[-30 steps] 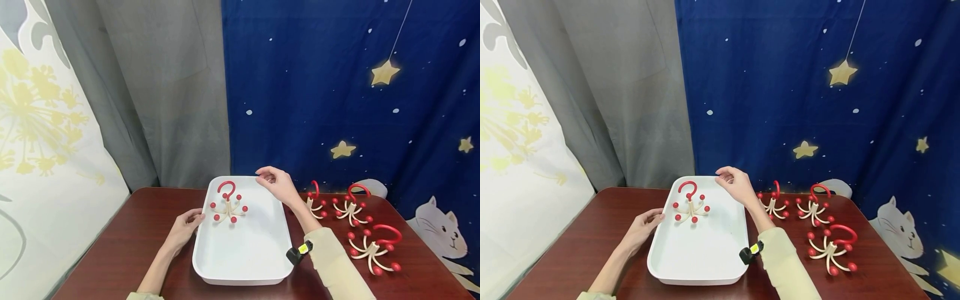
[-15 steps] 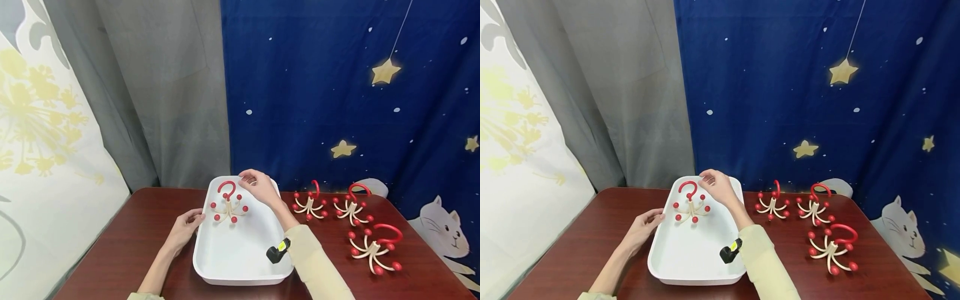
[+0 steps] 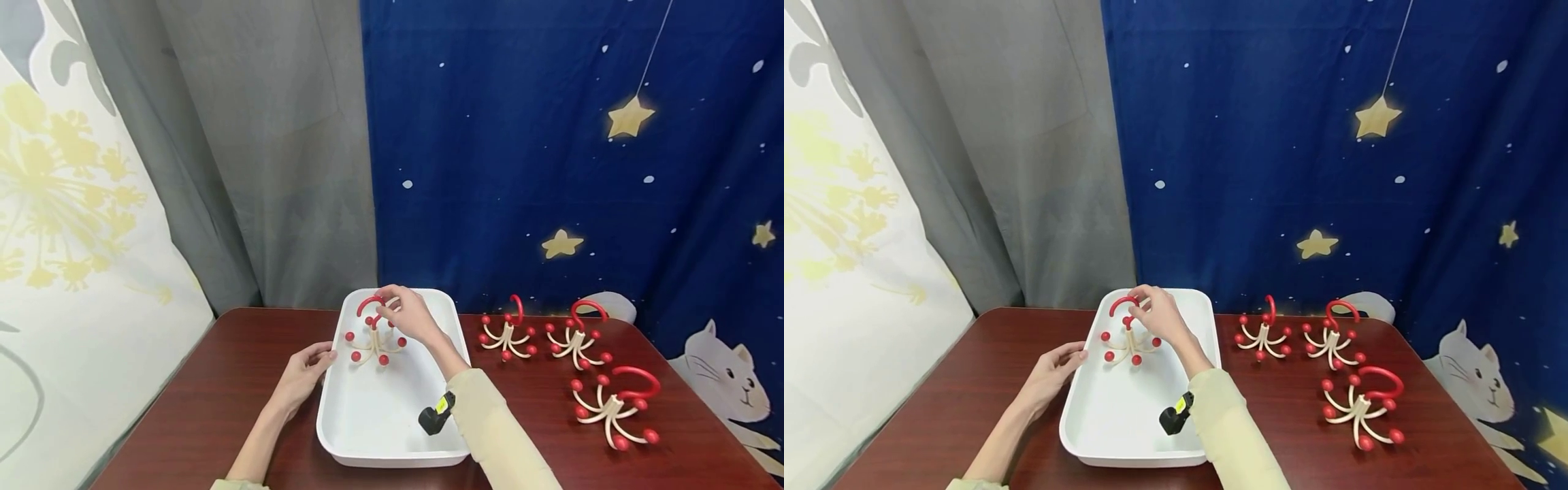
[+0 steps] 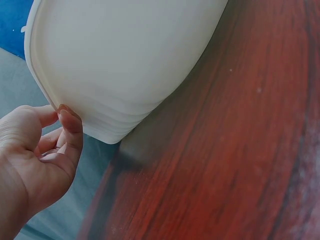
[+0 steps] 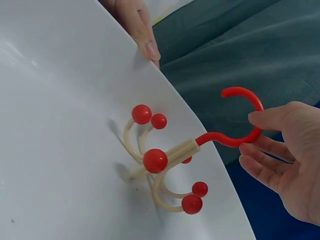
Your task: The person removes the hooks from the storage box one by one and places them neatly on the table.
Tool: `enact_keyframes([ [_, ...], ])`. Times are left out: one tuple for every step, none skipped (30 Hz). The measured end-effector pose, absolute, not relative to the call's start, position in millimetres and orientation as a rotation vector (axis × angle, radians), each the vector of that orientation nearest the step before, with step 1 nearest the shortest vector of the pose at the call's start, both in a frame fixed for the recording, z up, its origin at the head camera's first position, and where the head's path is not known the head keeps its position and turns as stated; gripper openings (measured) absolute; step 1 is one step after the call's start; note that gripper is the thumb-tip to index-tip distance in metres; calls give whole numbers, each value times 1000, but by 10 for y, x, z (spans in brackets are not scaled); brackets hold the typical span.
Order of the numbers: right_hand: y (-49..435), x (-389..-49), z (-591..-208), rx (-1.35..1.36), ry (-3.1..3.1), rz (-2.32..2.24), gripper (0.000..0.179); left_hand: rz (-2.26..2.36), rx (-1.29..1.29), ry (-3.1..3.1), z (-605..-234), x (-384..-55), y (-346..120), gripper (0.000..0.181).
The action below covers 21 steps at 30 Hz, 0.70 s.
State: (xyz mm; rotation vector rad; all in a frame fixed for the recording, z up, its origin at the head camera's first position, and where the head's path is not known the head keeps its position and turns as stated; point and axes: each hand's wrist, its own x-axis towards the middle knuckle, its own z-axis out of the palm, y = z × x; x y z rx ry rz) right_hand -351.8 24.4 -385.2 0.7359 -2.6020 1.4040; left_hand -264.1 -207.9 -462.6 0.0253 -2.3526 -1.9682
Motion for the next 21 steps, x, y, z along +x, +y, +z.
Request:
enact_keyframes([
  [240,-3519,-3860,738,-2603,1400,26,-1972,26,-2352,-4628,-2641,-2076,42],
  [236,-3520,-3866,738,-2600,1402,24,-1975,28,-2348,-4626,-2642,-2072,41],
  [232,-3519,-3869,736,-2597,1410,22,-1978,30,-2346,-4624,-2642,-2069,41],
  [228,-3517,-3869,731,-2595,1416,20,-1981,29,-2340,-4622,-2643,-2067,40],
  [226,-3514,-3870,725,-2595,1428,18,-1983,29,-2339,-4620,-2643,-2065,40],
  [224,-3510,-3867,718,-2595,1439,17,-1984,29,-2337,-4618,-2643,-2064,39],
  [222,-3504,-3864,717,-2595,1446,15,-1984,27,-2336,-4618,-2642,-2064,39],
  [221,-3498,-3861,711,-2600,1452,14,-1984,25,-2336,-4617,-2641,-2064,39],
  [220,-3493,-3860,710,-2604,1452,12,-1983,24,-2336,-4618,-2641,-2064,39],
  [220,-3490,-3858,711,-2607,1449,12,-1982,23,-2336,-4620,-2641,-2065,40],
  [221,-3487,-3858,714,-2608,1444,11,-1981,22,-2337,-4623,-2642,-2067,40],
  [223,-3485,-3857,717,-2607,1436,11,-1981,22,-2338,-4625,-2643,-2068,40],
  [224,-3485,-3857,722,-2606,1427,11,-1981,22,-2339,-4628,-2645,-2069,40],
  [227,-3484,-3856,723,-2606,1421,11,-1981,21,-2339,-4630,-2648,-2071,40],
  [230,-3482,-3857,727,-2602,1415,10,-1981,21,-2338,-4630,-2649,-2071,40],
  [234,-3480,-3855,728,-2601,1413,11,-1981,20,-2339,-4631,-2649,-2072,40],
  [238,-3476,-3855,728,-2600,1415,10,-1981,20,-2340,-4633,-2650,-2074,40],
  [242,-3471,-3853,727,-2598,1418,10,-1982,19,-2340,-4634,-2652,-2074,40],
  [246,-3467,-3853,725,-2596,1422,9,-1982,18,-2339,-4635,-2653,-2075,40],
  [250,-3462,-3852,721,-2593,1423,8,-1983,17,-2339,-4634,-2651,-2075,40],
  [255,-3456,-3851,718,-2590,1426,8,-1981,17,-2341,-4634,-2648,-2075,41],
])
